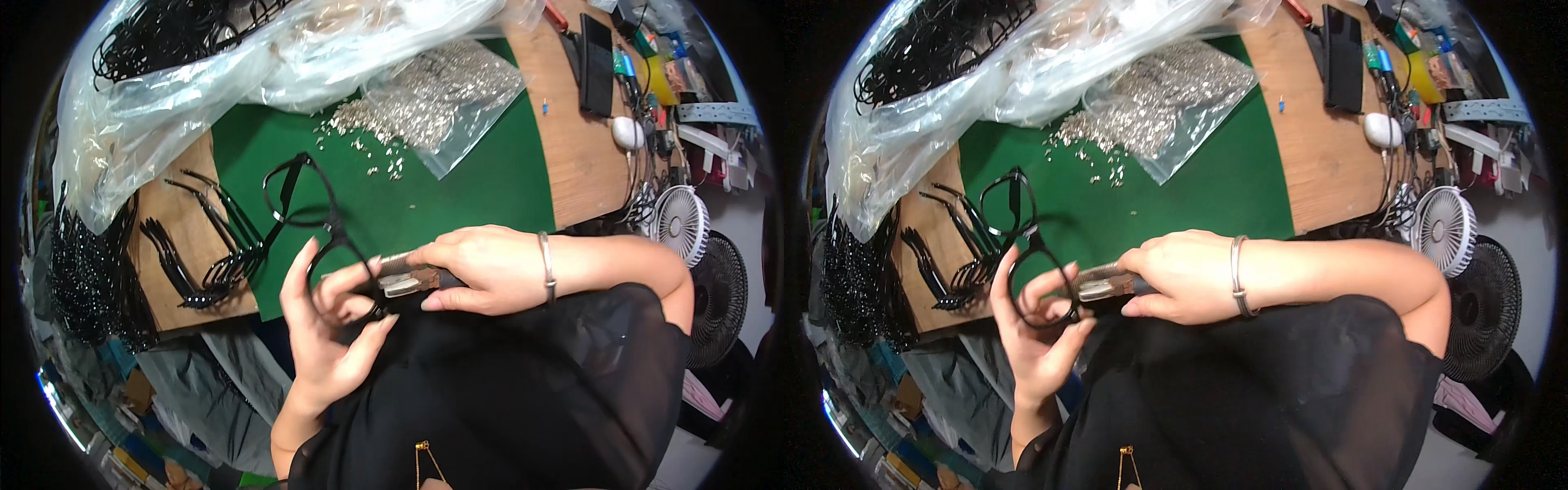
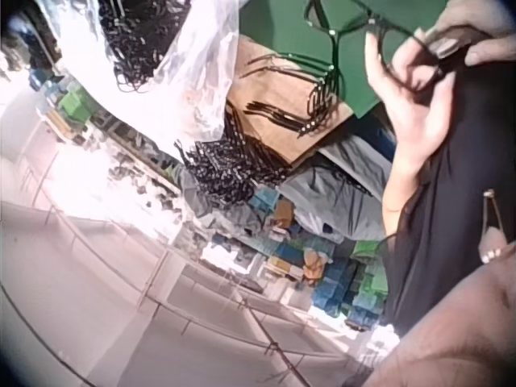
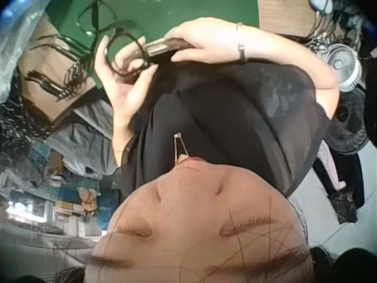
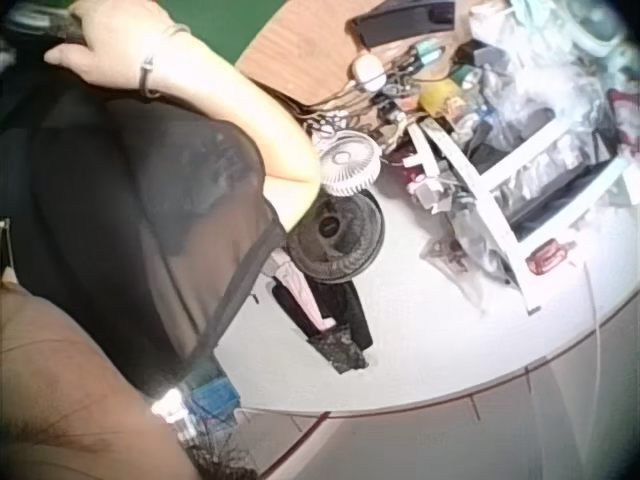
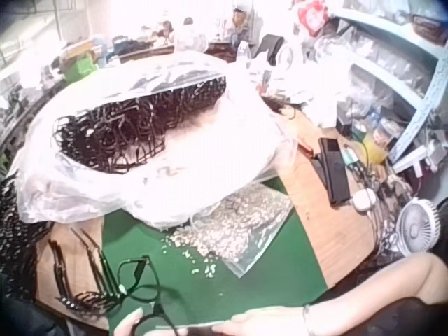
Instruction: The person repeatedly picks up black eyeglass frames from a plastic bag, uses pliers to adjust the frame arms, and places the frames back into the bag. The process is repeated multiple times throughout the clip.
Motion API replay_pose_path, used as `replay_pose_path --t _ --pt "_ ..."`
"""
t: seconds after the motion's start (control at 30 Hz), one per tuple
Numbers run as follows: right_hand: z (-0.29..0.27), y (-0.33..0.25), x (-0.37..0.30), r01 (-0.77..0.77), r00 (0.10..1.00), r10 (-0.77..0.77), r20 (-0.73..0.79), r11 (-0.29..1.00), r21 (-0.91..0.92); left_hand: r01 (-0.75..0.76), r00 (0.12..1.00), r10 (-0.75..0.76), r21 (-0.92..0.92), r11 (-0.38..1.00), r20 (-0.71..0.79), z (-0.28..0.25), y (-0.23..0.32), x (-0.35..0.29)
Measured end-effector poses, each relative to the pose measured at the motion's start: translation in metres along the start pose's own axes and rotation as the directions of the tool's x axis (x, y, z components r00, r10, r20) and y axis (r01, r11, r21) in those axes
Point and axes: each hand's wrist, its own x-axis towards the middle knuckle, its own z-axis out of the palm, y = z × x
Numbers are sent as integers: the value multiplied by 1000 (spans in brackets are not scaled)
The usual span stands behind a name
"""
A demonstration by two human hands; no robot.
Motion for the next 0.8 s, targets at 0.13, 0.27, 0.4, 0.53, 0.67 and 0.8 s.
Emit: replay_pose_path --t 0.13,0.27,0.4,0.53,0.67,0.8 --pt "21 24 4 -141 957 32 -287 919 -369 -168 983 185 -323 931 21 -4 -5 -6" --pt "33 28 12 -166 943 15 -332 886 -433 -133 984 87 -316 939 -157 8 -11 -13" --pt "21 30 11 -166 909 2 -416 919 -359 112 989 -134 -263 958 -67 2 -3 -29" --pt "20 50 42 -102 855 -58 -516 956 -277 189 976 -102 -522 832 191 -1 -7 -14" --pt "31 49 45 -164 806 -85 -585 919 -359 343 939 -198 -740 578 280 -3 -2 -22" --pt "28 48 46 -136 827 -125 -547 901 -412 370 928 -293 -674 639 231 -3 4 -30"
